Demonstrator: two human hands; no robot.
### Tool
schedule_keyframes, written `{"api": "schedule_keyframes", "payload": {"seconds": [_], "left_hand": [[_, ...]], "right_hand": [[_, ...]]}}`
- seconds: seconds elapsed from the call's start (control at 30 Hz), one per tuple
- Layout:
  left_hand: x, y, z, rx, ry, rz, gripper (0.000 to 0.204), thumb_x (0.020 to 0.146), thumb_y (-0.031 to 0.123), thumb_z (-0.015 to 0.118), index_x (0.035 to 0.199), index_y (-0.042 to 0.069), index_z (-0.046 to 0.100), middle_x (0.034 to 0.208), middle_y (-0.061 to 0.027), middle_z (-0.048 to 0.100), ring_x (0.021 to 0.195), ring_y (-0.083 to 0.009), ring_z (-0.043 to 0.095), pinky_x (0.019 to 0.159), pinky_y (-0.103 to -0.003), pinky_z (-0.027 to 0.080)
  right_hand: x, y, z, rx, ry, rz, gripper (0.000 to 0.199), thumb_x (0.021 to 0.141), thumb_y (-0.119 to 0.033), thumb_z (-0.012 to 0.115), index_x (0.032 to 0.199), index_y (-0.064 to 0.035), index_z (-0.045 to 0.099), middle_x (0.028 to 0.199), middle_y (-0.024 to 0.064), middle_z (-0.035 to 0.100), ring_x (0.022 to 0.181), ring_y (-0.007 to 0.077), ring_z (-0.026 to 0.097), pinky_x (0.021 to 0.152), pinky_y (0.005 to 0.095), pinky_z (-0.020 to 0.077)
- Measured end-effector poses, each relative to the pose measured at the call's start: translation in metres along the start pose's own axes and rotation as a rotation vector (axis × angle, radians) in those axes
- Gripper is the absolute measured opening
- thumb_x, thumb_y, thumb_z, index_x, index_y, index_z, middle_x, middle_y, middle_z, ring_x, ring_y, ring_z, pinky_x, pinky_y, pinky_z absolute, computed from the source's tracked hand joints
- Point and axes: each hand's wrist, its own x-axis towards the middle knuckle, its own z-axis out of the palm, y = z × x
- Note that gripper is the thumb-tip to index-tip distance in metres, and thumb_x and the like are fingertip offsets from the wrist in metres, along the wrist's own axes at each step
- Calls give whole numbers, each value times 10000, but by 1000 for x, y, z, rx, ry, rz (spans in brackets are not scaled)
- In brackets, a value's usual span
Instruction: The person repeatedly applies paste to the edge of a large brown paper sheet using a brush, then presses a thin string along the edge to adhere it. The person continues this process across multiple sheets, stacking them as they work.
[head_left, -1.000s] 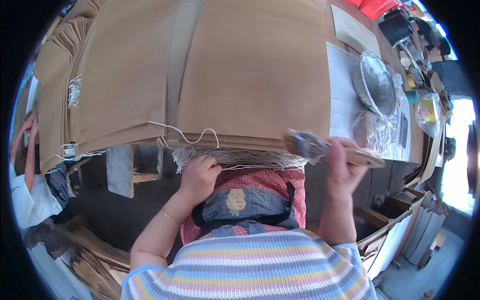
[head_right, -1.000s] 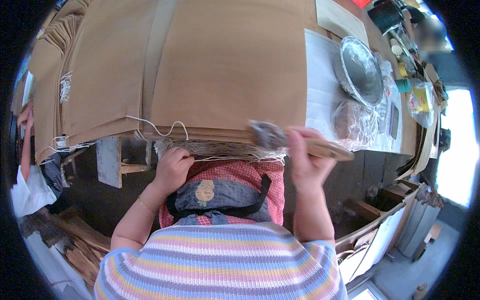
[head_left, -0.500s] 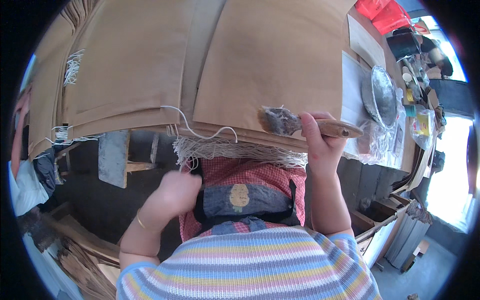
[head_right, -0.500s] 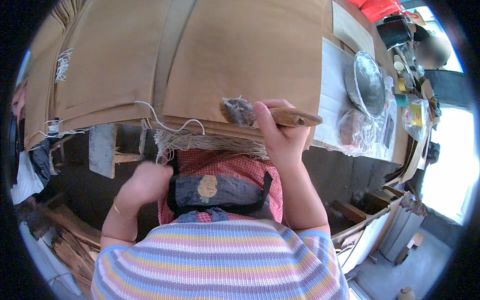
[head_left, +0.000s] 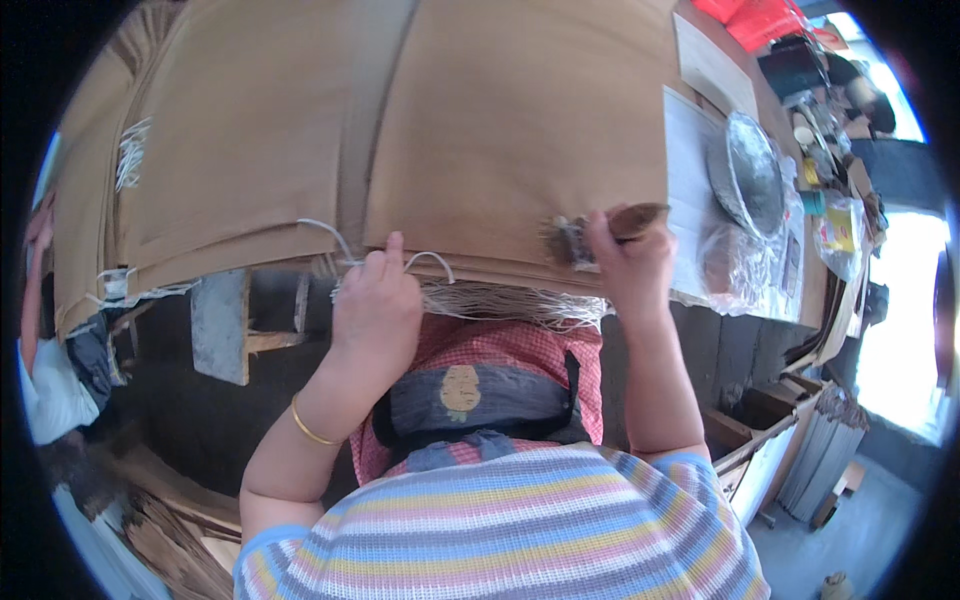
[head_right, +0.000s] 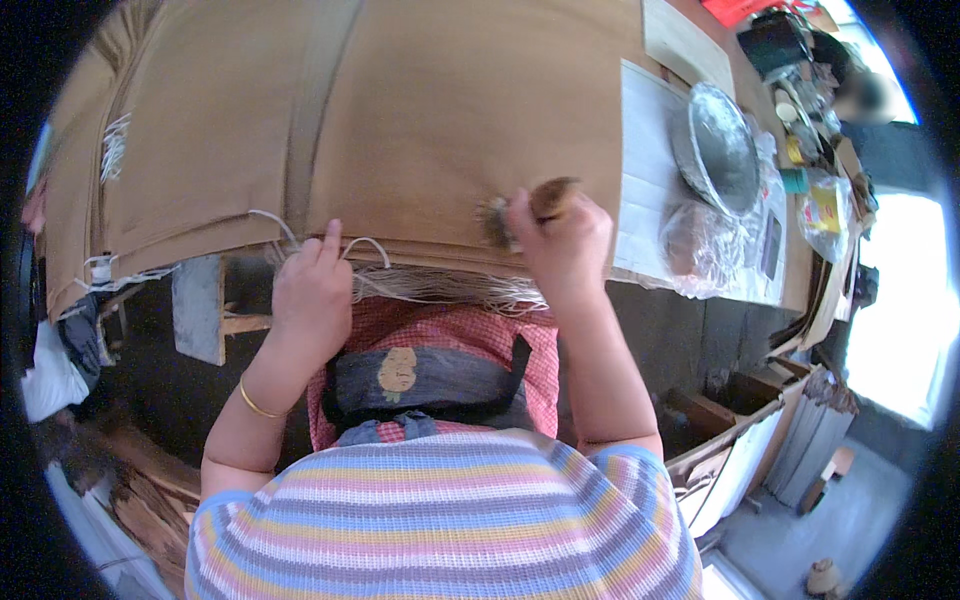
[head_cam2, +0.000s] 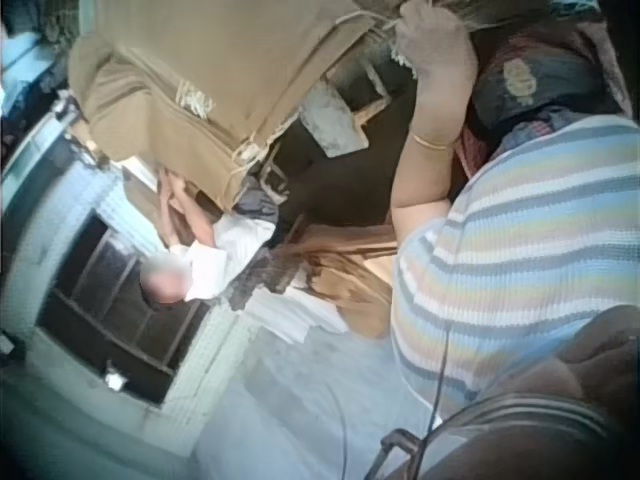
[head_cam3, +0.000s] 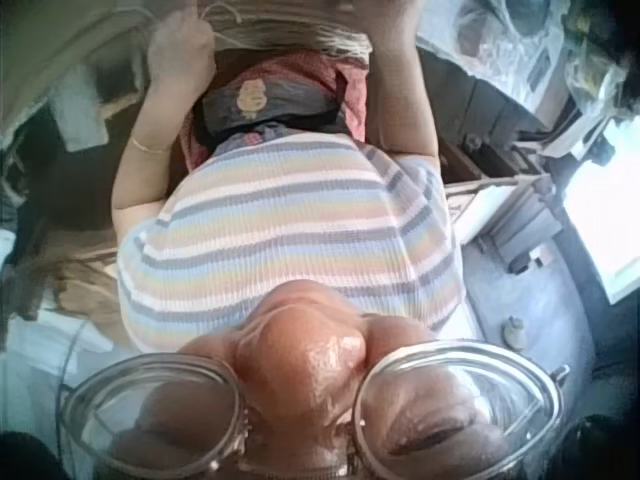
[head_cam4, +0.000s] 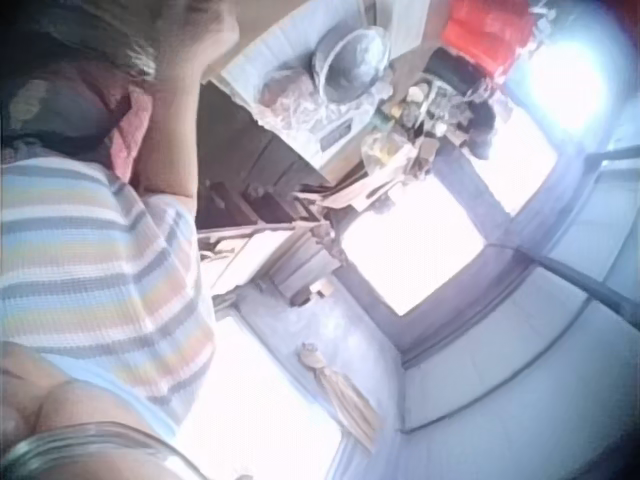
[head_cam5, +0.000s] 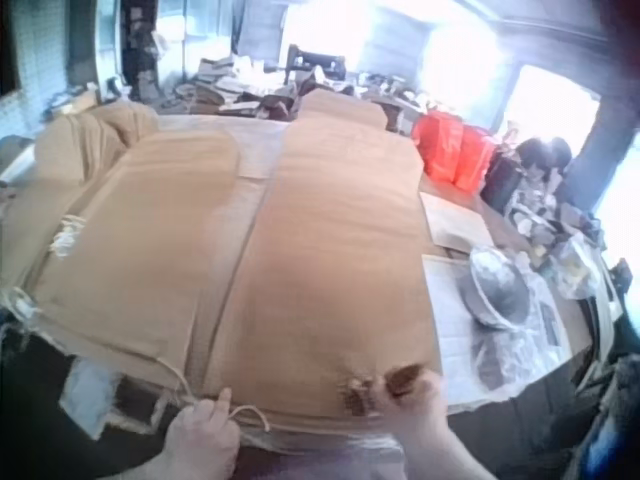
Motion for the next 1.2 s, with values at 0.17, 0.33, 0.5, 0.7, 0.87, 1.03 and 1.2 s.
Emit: {"api": "schedule_keyframes", "payload": {"seconds": [0.17, 0.33, 0.5, 0.7, 0.87, 1.03, 1.2], "left_hand": [[-1, 3, -1, 15, -46, -6, 56, 682, 12, 584, 723, -26, 577, 1305, -242, 506, 965, -317, 540, 815, -398, 468], [1, 5, -12, 53, -105, -2, 44, 737, 2, 573, 709, -31, 566, 1327, -234, 492, 1024, -333, 523, 895, -424, 439], [-3, 5, -17, -1, -93, -4, 67, 780, 24, 587, 743, -25, 561, 1350, -210, 481, 1149, -364, 472, 975, -446, 382], [-20, 7, -43, -793, -18, 38, 34, 828, -19, 524, 805, -18, 549, 1076, -198, 619, 958, -288, 617, 828, -379, 480], [-38, 41, -101, -1552, -112, -78, 29, 803, -33, 564, 795, -42, 590, 768, -162, 635, 598, -169, 579, 532, -246, 440], [-24, 44, -124, -1076, 122, -130, 71, 735, 32, 691, 737, 7, 625, 664, -77, 599, 565, -158, 543, 514, -247, 396], [-14, 2, -123, -414, 200, 181, 118, 725, -34, 695, 821, -9, 633, 680, -92, 564, 578, -203, 535, 512, -282, 390]], "right_hand": [[-3, 47, -40, -191, 40, 17, 225, 766, -179, 685, 645, -14, 590, 593, 162, 592, 551, 328, 612, 517, 391, 478], [12, 47, -40, -224, -7, -42, 248, 795, -207, 671, 632, -59, 557, 589, 97, 587, 556, 270, 610, 489, 377, 434], [1, 87, -126, 985, 380, 320, 179, 882, -186, 653, 891, -10, 686, 656, -16, 597, 533, 32, 472, 496, 167, 347], [-50, 194, -195, -652, 47, 85, 386, 756, 74, 599, 1088, -105, 678, 933, 91, 657, 756, 295, 626, 682, 348, 516], [-74, 87, -124, -55, -100, -121, 426, 702, 104, 612, 1096, -55, 647, 1122, 132, 640, 995, 293, 630, 853, 403, 507], [-97, 17, -27, 735, -698, -369, 219, 798, 6, 657, 1015, -25, 640, 914, 102, 632, 784, 256, 607, 691, 371, 490], [-73, 51, -110, 549, -562, -27, 232, 784, 57, 645, 988, -35, 705, 746, 75, 613, 689, 177, 594, 602, 284, 463]]}}
